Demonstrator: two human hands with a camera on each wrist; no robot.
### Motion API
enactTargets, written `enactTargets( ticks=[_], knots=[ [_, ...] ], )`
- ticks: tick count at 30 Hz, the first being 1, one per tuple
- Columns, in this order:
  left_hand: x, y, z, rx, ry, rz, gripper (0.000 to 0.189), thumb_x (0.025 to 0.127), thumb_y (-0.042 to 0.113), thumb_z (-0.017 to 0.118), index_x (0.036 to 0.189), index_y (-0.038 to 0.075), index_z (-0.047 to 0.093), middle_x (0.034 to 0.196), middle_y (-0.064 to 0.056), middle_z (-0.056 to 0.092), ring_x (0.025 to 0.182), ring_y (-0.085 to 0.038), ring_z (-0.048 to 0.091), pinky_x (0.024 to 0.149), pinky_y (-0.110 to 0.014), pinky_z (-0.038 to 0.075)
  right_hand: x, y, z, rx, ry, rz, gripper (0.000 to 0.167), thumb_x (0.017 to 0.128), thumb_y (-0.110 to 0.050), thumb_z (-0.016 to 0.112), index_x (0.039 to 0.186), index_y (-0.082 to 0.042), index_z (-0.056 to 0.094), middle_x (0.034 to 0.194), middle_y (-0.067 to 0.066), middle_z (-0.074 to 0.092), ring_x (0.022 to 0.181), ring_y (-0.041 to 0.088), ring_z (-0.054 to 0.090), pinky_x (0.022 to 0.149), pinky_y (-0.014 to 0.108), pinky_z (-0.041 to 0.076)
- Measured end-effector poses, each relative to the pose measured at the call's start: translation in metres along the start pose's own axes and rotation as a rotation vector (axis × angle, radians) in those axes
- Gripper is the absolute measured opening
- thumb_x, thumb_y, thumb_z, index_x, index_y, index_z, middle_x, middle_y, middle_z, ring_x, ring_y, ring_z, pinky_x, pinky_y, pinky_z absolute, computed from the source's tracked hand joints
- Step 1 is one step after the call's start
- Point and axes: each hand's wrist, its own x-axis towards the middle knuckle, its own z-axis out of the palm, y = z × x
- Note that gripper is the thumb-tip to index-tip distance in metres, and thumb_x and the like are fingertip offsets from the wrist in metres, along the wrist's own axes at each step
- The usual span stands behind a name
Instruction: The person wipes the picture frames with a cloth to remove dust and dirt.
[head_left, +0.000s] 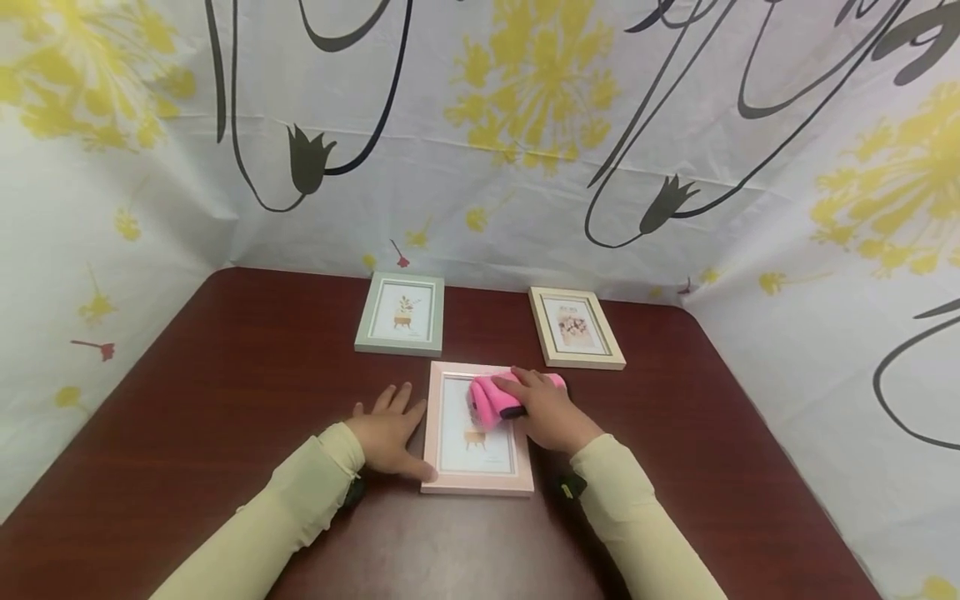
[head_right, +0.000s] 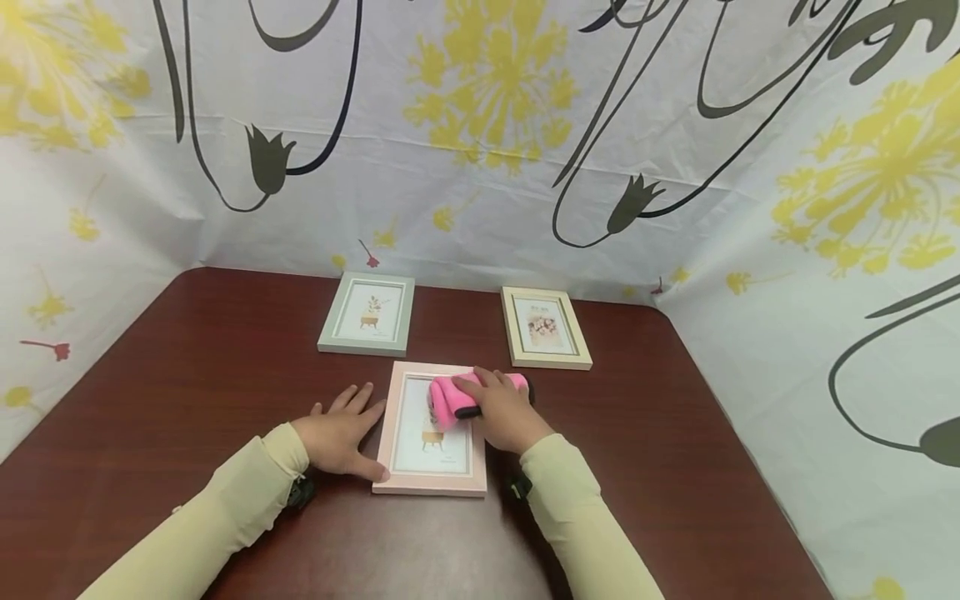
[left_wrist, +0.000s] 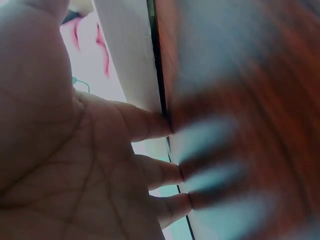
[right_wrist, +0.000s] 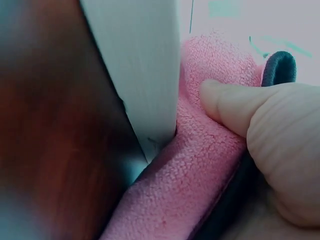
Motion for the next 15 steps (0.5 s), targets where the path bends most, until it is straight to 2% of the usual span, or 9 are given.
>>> enactTargets(
  ticks=[9,12,15],
  knots=[
    [0.001,0.001,0.001,-0.022,0.020,-0.004,0.114,0.070,0.064,0.079,0.154,0.003,0.032,0.160,-0.027,0.016,0.147,-0.045,0.011,0.104,-0.077,0.015,-0.056,-0.014,0.006,-0.034,0.047,-0.188,0.067,0.081,0.008,0.065,0.143,-0.016,0.055,0.145,0.024,0.046,0.133,0.053,0.038,0.103,0.062,0.037],
    [0.001,0.001,0.001,-0.020,0.021,-0.001,0.114,0.070,0.063,0.079,0.154,0.002,0.033,0.160,-0.028,0.016,0.147,-0.046,0.012,0.103,-0.078,0.016,-0.072,-0.020,0.009,-0.043,0.077,-0.215,0.067,0.079,0.009,0.065,0.142,-0.014,0.057,0.142,0.026,0.047,0.130,0.055,0.041,0.101,0.062,0.039],
    [0.002,0.000,0.001,-0.016,0.023,-0.001,0.113,0.070,0.062,0.079,0.153,0.001,0.033,0.160,-0.028,0.017,0.147,-0.046,0.012,0.102,-0.078,0.016,-0.079,-0.025,0.011,-0.055,0.112,-0.211,0.066,0.079,0.009,0.063,0.141,-0.014,0.058,0.141,0.026,0.049,0.127,0.055,0.044,0.100,0.063,0.040]
  ],
)
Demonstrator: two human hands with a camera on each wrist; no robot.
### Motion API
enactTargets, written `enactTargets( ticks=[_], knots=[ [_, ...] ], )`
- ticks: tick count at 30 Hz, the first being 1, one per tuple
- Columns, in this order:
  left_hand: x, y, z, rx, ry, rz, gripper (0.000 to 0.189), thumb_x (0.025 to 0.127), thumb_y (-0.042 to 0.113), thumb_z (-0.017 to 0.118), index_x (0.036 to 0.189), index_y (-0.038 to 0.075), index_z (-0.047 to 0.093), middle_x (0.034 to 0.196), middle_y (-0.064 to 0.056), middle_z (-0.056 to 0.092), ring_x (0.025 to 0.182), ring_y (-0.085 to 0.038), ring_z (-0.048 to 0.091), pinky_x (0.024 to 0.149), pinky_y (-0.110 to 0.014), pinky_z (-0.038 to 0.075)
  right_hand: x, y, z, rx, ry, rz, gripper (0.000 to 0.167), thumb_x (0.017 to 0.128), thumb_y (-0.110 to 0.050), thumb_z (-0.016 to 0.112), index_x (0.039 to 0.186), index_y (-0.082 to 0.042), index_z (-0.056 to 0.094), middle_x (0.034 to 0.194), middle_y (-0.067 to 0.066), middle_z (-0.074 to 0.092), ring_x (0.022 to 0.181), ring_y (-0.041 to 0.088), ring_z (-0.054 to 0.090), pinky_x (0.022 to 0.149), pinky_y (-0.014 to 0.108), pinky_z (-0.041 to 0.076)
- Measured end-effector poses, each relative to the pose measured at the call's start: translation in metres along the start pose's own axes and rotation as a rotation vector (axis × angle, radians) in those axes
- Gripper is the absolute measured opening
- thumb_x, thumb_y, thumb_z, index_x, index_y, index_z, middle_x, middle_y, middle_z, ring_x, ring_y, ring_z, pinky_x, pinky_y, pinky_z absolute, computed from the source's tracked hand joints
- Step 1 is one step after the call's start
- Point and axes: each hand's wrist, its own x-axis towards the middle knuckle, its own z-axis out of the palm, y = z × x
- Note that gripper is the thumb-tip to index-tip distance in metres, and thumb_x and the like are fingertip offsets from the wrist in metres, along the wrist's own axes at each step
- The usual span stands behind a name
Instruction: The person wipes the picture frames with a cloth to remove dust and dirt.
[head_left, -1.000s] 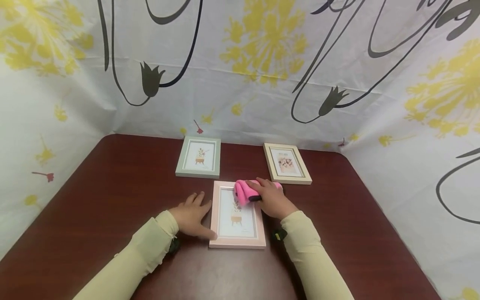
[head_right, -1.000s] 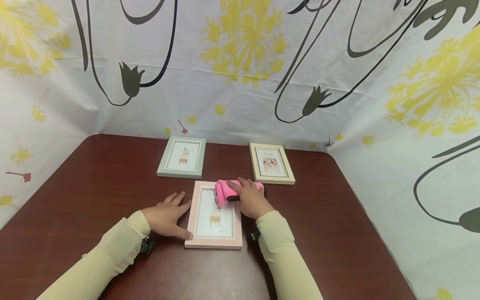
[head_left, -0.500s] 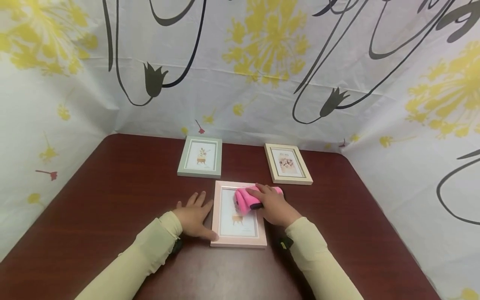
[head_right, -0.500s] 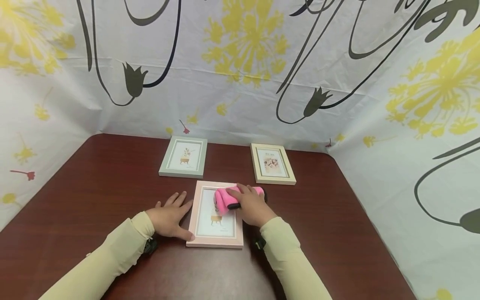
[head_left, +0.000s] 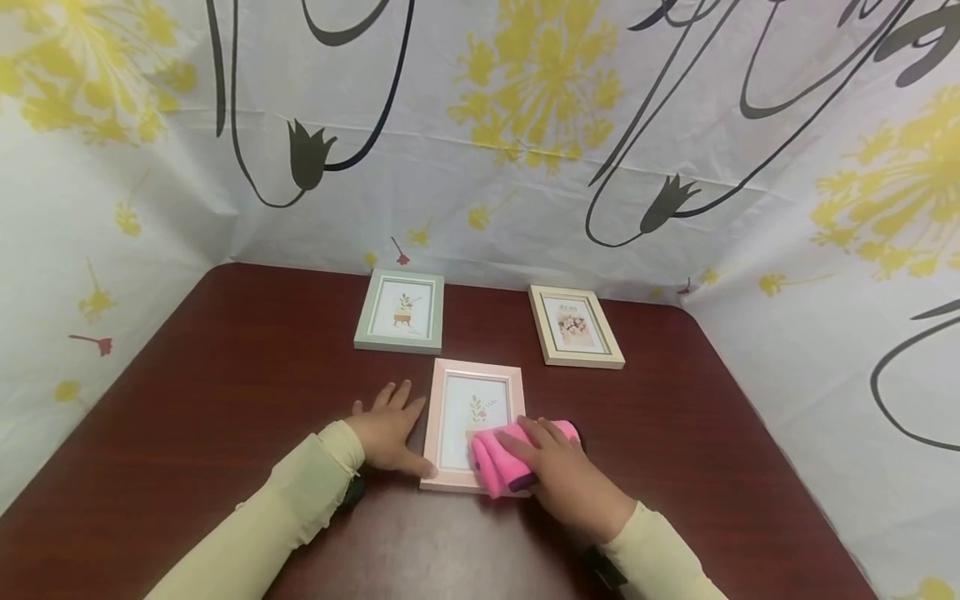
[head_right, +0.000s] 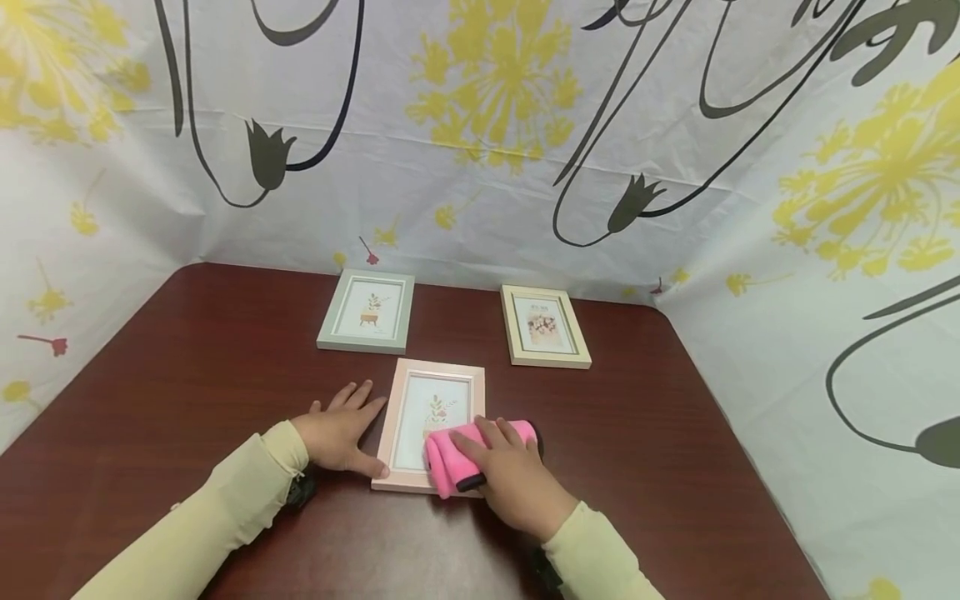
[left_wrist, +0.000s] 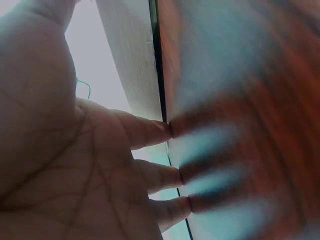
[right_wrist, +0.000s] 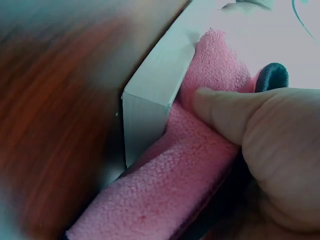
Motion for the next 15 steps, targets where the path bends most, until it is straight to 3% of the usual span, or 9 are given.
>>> enactTargets(
  ticks=[7,15],
  knots=[
    [0.000,-0.001,0.000,-0.007,-0.010,0.006,0.114,0.069,0.063,0.079,0.155,0.003,0.032,0.160,-0.029,0.015,0.146,-0.047,0.011,0.102,-0.079,0.015,0.012,0.004,0.004,-0.029,0.002,0.056,0.069,0.078,0.008,0.066,0.142,-0.017,0.057,0.142,0.025,0.047,0.130,0.054,0.042,0.100,0.065,0.038],
    [0.000,-0.001,0.000,-0.015,-0.025,0.003,0.114,0.071,0.063,0.079,0.155,0.003,0.032,0.160,-0.028,0.013,0.147,-0.047,0.009,0.103,-0.078,0.014,0.061,0.027,0.003,-0.038,-0.046,0.199,0.066,0.087,0.002,0.066,0.147,-0.023,0.052,0.149,0.022,0.042,0.135,0.051,0.037,0.103,0.067,0.033]
  ],
)
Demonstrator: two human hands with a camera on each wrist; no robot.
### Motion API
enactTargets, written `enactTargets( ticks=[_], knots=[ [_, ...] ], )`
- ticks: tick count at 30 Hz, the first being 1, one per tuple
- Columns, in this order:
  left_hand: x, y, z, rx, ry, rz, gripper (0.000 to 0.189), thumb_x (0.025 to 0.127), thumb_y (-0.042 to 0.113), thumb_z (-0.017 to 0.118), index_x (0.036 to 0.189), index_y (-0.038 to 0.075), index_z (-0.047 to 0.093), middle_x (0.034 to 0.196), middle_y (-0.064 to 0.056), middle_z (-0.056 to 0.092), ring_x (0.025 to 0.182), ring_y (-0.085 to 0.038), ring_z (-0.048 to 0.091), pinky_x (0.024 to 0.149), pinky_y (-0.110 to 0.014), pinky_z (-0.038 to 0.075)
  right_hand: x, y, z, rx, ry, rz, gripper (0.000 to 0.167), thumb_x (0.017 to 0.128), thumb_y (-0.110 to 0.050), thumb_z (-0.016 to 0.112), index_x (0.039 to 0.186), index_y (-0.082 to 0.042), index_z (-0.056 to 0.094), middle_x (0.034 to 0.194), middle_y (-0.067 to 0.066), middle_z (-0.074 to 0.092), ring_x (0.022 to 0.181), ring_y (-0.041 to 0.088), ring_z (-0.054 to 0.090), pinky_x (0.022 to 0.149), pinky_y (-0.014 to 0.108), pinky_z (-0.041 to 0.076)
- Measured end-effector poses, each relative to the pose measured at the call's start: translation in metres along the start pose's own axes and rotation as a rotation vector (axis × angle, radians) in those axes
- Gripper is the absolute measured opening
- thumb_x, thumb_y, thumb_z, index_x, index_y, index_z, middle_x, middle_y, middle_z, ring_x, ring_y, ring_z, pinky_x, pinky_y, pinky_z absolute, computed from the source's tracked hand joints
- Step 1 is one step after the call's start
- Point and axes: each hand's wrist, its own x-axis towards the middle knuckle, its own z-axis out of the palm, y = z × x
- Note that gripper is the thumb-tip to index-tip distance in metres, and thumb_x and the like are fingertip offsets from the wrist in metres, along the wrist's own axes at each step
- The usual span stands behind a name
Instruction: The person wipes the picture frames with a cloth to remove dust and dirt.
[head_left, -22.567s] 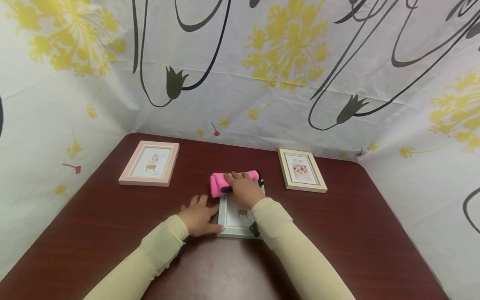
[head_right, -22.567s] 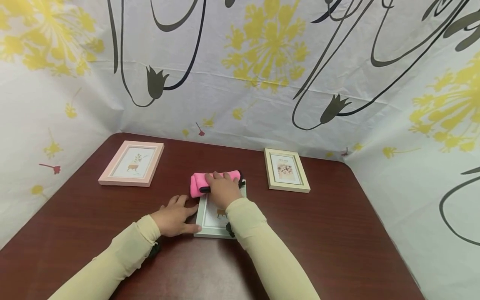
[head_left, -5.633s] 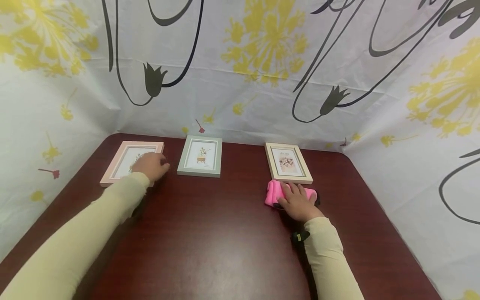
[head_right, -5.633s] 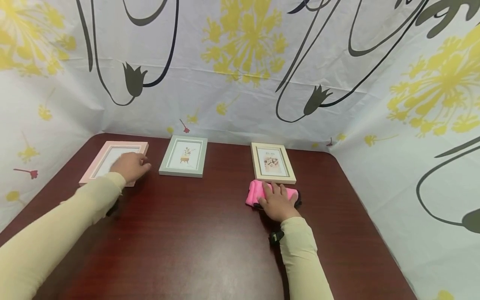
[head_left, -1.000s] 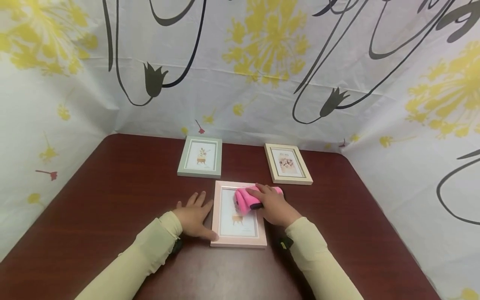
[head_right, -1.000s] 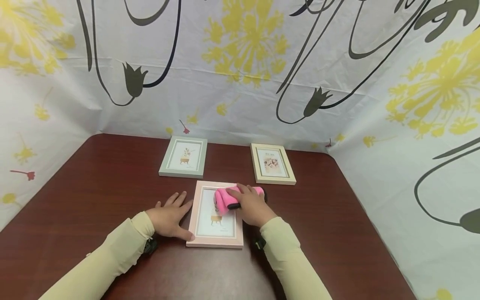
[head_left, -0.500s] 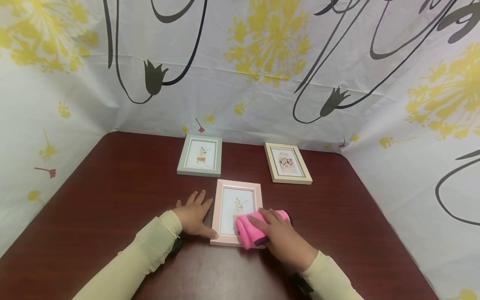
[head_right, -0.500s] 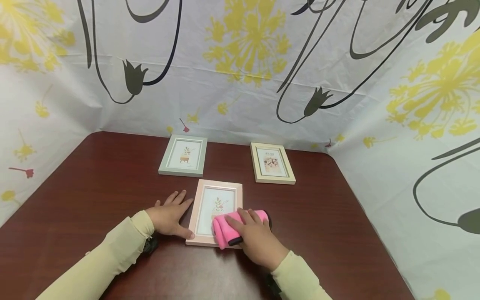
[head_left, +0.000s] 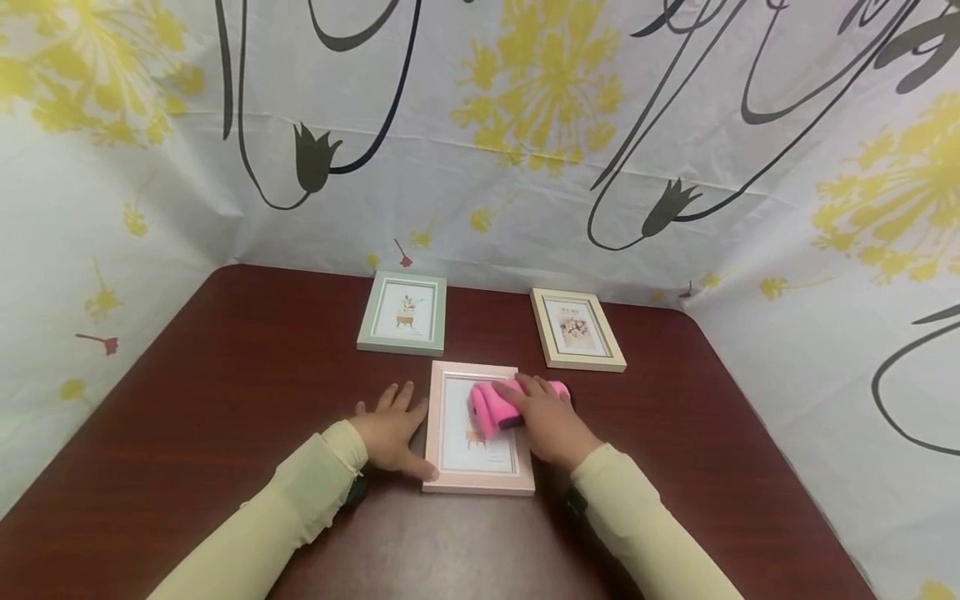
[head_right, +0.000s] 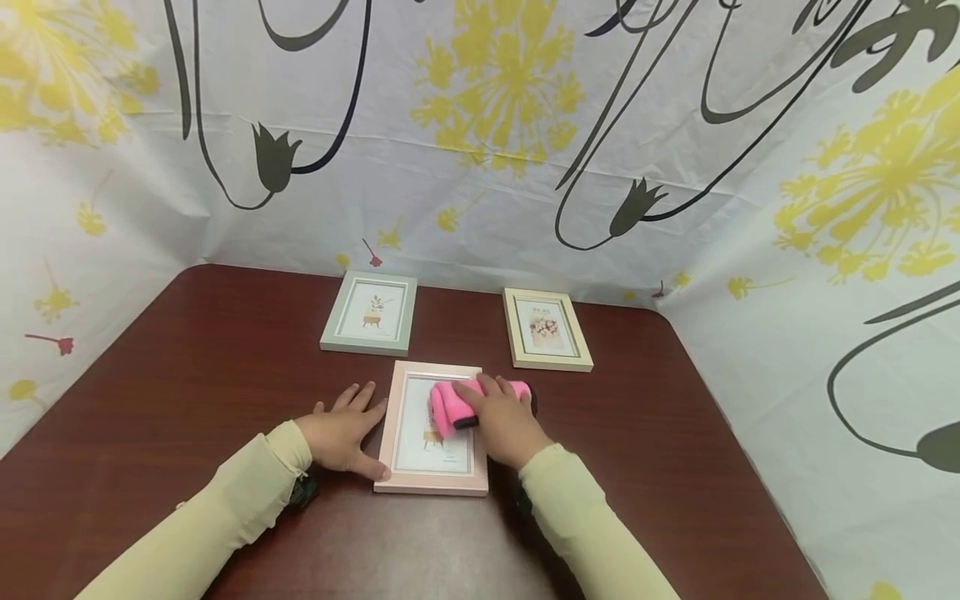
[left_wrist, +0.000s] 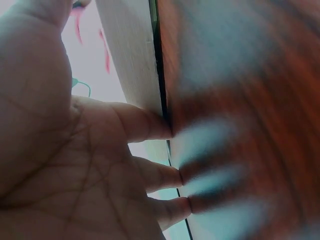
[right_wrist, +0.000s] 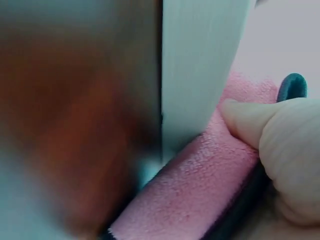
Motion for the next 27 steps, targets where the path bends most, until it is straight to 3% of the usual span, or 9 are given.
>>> enactTargets(
  ticks=[4,9,15,21,27],
  knots=[
    [0.000,0.000,0.000,-0.002,0.003,-0.007,0.113,0.070,0.063,0.080,0.155,0.004,0.032,0.160,-0.028,0.014,0.147,-0.047,0.010,0.103,-0.078,0.015,0.023,0.006,-0.001,-0.014,-0.033,0.060,0.068,0.089,-0.003,0.068,0.150,-0.026,0.047,0.153,0.020,0.038,0.138,0.048,0.034,0.106,0.068,0.029],
    [0.000,0.000,0.001,-0.005,0.007,-0.009,0.113,0.070,0.062,0.080,0.155,0.004,0.032,0.160,-0.027,0.015,0.147,-0.047,0.010,0.103,-0.078,0.014,0.027,0.008,0.000,0.006,-0.049,0.070,0.069,0.089,-0.002,0.067,0.151,-0.025,0.046,0.154,0.020,0.036,0.139,0.048,0.032,0.107,0.068,0.027],
    [0.001,0.001,0.001,0.000,0.015,-0.005,0.113,0.070,0.062,0.080,0.154,0.003,0.033,0.160,-0.028,0.015,0.146,-0.047,0.011,0.103,-0.078,0.015,0.004,0.009,-0.001,0.023,-0.022,-0.041,0.068,0.087,0.000,0.067,0.148,-0.024,0.049,0.152,0.021,0.039,0.137,0.048,0.035,0.106,0.059,0.035],
    [0.000,0.002,0.001,0.010,0.021,-0.004,0.113,0.070,0.062,0.080,0.153,0.002,0.034,0.160,-0.028,0.016,0.146,-0.047,0.012,0.102,-0.078,0.016,-0.032,0.006,0.002,0.011,0.033,-0.190,0.070,0.080,0.008,0.063,0.144,-0.019,0.054,0.145,0.024,0.046,0.134,0.052,0.038,0.103,0.061,0.038],
    [-0.001,0.001,0.001,0.001,0.025,-0.005,0.112,0.070,0.061,0.080,0.153,0.001,0.034,0.160,-0.028,0.015,0.146,-0.047,0.011,0.103,-0.078,0.014,-0.062,-0.005,0.000,0.006,0.055,-0.245,0.068,0.080,0.007,0.064,0.143,-0.017,0.056,0.142,0.024,0.049,0.128,0.053,0.044,0.101,0.059,0.041]
  ],
)
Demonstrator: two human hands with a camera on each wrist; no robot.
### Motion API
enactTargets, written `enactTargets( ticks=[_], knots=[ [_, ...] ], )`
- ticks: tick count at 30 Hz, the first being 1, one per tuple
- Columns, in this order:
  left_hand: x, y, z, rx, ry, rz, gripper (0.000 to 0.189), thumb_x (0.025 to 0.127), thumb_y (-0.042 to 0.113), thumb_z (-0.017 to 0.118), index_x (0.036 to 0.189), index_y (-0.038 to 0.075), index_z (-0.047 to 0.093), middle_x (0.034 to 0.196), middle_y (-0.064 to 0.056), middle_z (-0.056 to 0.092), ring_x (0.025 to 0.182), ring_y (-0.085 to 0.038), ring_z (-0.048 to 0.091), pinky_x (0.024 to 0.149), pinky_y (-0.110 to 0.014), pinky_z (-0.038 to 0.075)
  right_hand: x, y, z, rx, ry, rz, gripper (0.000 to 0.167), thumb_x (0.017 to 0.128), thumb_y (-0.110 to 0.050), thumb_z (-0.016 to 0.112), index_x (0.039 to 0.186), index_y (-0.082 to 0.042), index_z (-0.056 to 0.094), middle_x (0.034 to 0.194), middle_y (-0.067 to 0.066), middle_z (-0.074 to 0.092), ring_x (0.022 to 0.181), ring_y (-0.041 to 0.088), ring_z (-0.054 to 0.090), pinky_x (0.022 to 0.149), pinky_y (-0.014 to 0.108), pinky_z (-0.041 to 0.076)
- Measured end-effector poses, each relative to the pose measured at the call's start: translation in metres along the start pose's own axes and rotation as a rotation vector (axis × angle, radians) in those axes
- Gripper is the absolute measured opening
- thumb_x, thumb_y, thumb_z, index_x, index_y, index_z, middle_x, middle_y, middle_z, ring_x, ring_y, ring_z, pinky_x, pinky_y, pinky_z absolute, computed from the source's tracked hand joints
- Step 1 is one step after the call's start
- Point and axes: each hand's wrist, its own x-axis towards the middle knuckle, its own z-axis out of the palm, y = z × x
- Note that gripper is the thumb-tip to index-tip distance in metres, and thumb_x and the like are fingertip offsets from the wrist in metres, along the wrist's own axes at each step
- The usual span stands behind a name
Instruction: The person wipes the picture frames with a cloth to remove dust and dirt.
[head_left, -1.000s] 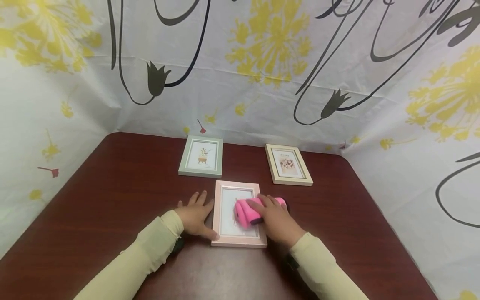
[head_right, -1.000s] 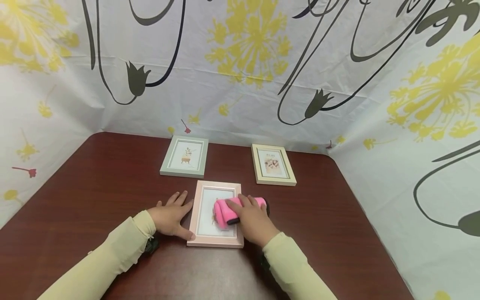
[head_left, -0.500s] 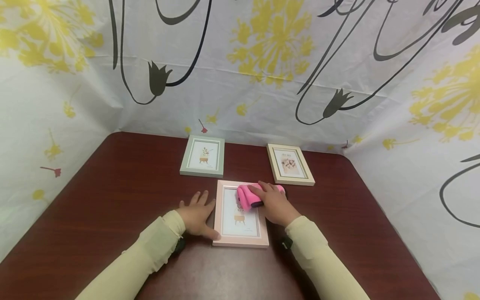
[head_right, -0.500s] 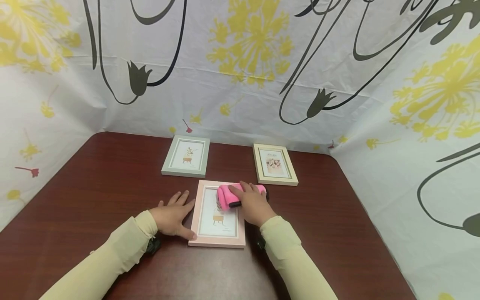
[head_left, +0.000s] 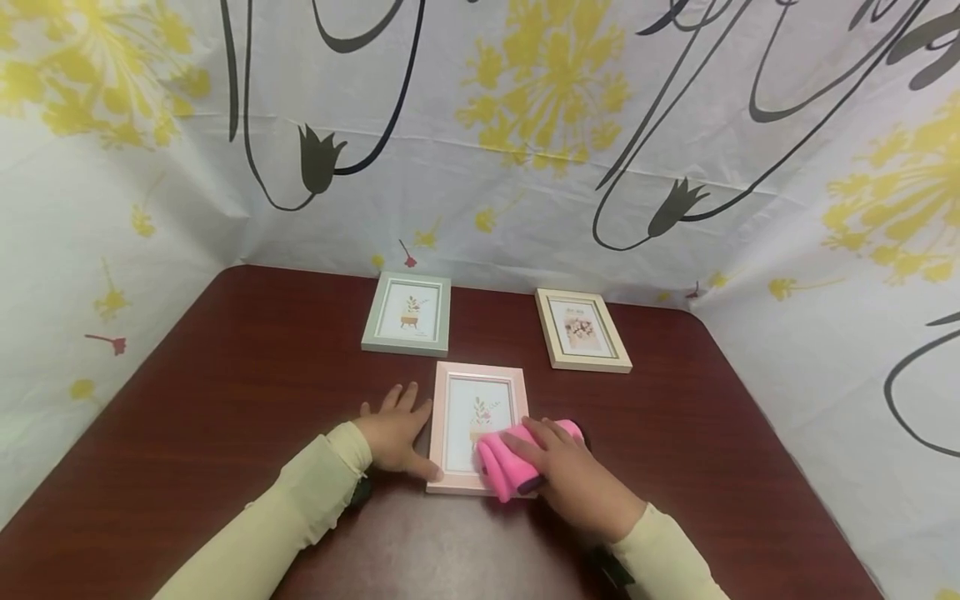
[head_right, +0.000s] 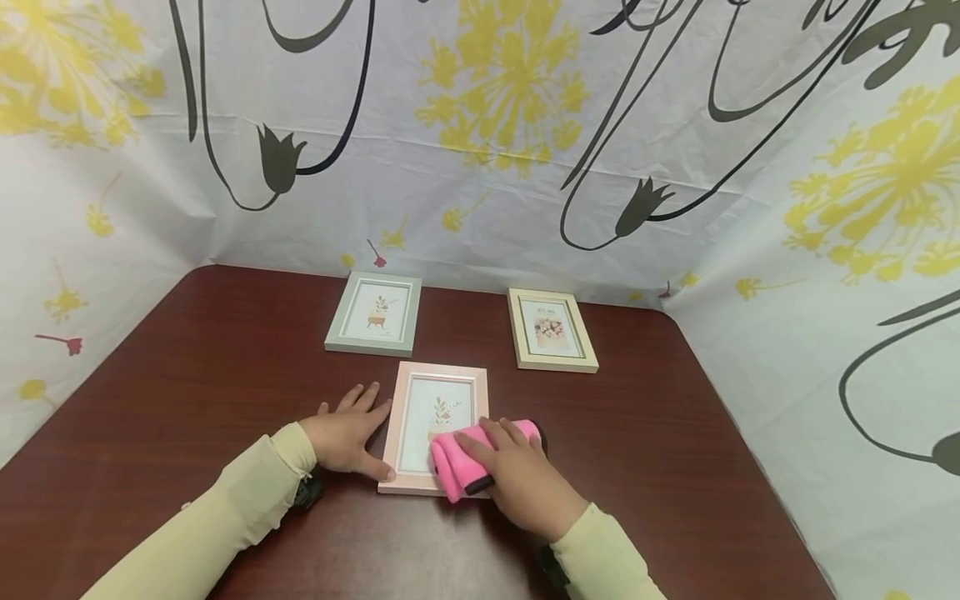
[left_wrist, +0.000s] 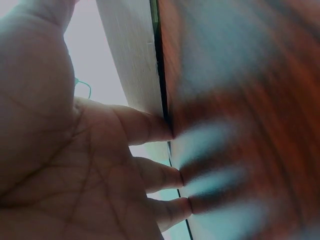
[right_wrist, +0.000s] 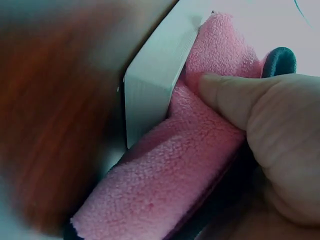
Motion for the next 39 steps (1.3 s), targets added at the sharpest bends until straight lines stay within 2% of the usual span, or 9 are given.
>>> enactTargets(
  ticks=[3,7,11,18,23,31,35,39],
  knots=[
    [-0.001,-0.001,0.000,-0.006,0.000,-0.002,0.112,0.070,0.060,0.081,0.153,0.002,0.034,0.160,-0.029,0.015,0.147,-0.047,0.010,0.103,-0.078,0.014,-0.003,-0.004,0.000,-0.005,0.006,0.004,0.066,0.081,0.005,0.065,0.143,-0.017,0.056,0.141,0.023,0.050,0.128,0.052,0.046,0.101,0.058,0.042],
    [0.000,-0.001,0.000,-0.008,0.000,0.003,0.112,0.070,0.060,0.080,0.154,0.002,0.034,0.160,-0.028,0.015,0.147,-0.047,0.011,0.103,-0.078,0.014,0.004,0.000,0.001,-0.010,0.015,0.016,0.067,0.080,0.006,0.067,0.142,-0.017,0.057,0.140,0.023,0.050,0.128,0.052,0.045,0.100,0.060,0.042],
    [0.001,0.000,0.000,-0.009,-0.005,0.008,0.112,0.070,0.061,0.080,0.153,0.002,0.034,0.160,-0.028,0.015,0.146,-0.048,0.011,0.103,-0.078,0.015,0.022,0.010,0.002,-0.019,-0.005,0.066,0.069,0.080,0.007,0.066,0.143,-0.018,0.056,0.141,0.025,0.049,0.130,0.052,0.043,0.101,0.062,0.040],
    [0.002,0.001,0.000,-0.005,-0.008,0.006,0.112,0.070,0.061,0.081,0.154,0.003,0.034,0.160,-0.028,0.016,0.146,-0.048,0.011,0.103,-0.078,0.016,0.067,0.028,0.002,-0.030,-0.065,0.236,0.066,0.089,-0.001,0.067,0.148,-0.024,0.050,0.150,0.022,0.041,0.136,0.049,0.036,0.105,0.067,0.030],
    [0.003,0.003,0.001,-0.012,-0.011,-0.007,0.112,0.070,0.062,0.081,0.154,0.004,0.035,0.161,-0.026,0.016,0.147,-0.047,0.010,0.103,-0.077,0.015,0.082,0.038,0.001,-0.023,-0.088,0.279,0.068,0.089,-0.004,0.069,0.150,-0.024,0.047,0.152,0.021,0.039,0.138,0.049,0.034,0.107,0.066,0.028],
    [0.003,0.003,0.001,-0.017,-0.004,-0.011,0.112,0.070,0.061,0.081,0.154,0.004,0.035,0.160,-0.027,0.016,0.147,-0.046,0.010,0.104,-0.077,0.013,0.074,0.039,-0.001,0.034,-0.127,0.230,0.070,0.088,-0.003,0.068,0.150,-0.025,0.046,0.154,0.020,0.036,0.139,0.048,0.032,0.107,0.060,0.034],
    [0.001,0.002,0.001,-0.020,-0.003,-0.004,0.112,0.070,0.060,0.081,0.154,0.003,0.034,0.160,-0.028,0.016,0.147,-0.047,0.010,0.103,-0.078,0.014,0.058,0.030,-0.001,0.047,-0.144,0.171,0.069,0.087,0.001,0.065,0.149,-0.025,0.049,0.153,0.020,0.039,0.139,0.046,0.034,0.107,0.058,0.036],
    [0.000,0.001,0.000,-0.019,0.004,-0.003,0.111,0.070,0.059,0.082,0.153,0.002,0.035,0.160,-0.028,0.016,0.146,-0.047,0.010,0.103,-0.078,0.014,0.038,0.019,-0.001,0.045,-0.102,0.075,0.066,0.084,0.007,0.060,0.144,-0.019,0.054,0.146,0.022,0.046,0.134,0.047,0.040,0.104,0.058,0.038]
  ],
)
